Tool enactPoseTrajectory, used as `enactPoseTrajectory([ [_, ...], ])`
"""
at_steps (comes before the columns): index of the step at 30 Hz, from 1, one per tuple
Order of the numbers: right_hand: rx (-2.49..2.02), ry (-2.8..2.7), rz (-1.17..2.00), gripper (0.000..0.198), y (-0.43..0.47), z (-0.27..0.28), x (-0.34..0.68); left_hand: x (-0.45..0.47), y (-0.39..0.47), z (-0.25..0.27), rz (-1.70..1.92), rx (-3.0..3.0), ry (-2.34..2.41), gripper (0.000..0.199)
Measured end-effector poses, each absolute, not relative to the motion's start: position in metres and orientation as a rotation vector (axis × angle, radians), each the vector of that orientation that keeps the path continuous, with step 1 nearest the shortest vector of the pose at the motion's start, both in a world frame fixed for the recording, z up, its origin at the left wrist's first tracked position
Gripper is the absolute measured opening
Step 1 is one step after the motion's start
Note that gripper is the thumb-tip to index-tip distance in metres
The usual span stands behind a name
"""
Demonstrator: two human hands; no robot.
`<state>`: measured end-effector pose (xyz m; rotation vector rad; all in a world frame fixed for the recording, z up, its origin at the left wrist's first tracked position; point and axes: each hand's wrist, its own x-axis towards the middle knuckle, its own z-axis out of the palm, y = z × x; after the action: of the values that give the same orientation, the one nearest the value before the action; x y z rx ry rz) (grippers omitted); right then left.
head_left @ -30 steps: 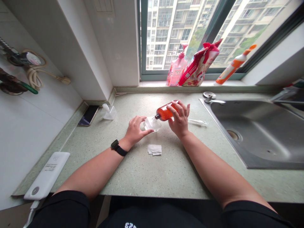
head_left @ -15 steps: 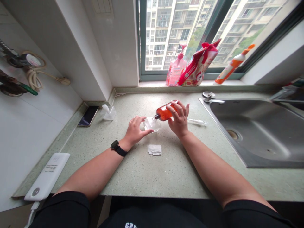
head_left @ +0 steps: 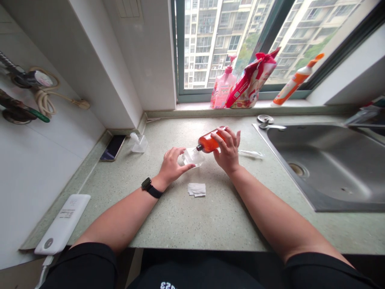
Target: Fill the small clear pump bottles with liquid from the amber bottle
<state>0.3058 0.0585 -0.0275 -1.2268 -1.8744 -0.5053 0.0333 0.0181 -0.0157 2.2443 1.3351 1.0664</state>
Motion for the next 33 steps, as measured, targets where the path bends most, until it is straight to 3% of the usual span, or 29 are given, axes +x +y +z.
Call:
enactPoseTrajectory([
  [33, -1.222, -1.861, -0.543, 0.08, 0.059, -0.0265, 0.3042, 0.0336, 0.0173, -0.0133, 1.045, 2.232, 1.345, 0.068],
])
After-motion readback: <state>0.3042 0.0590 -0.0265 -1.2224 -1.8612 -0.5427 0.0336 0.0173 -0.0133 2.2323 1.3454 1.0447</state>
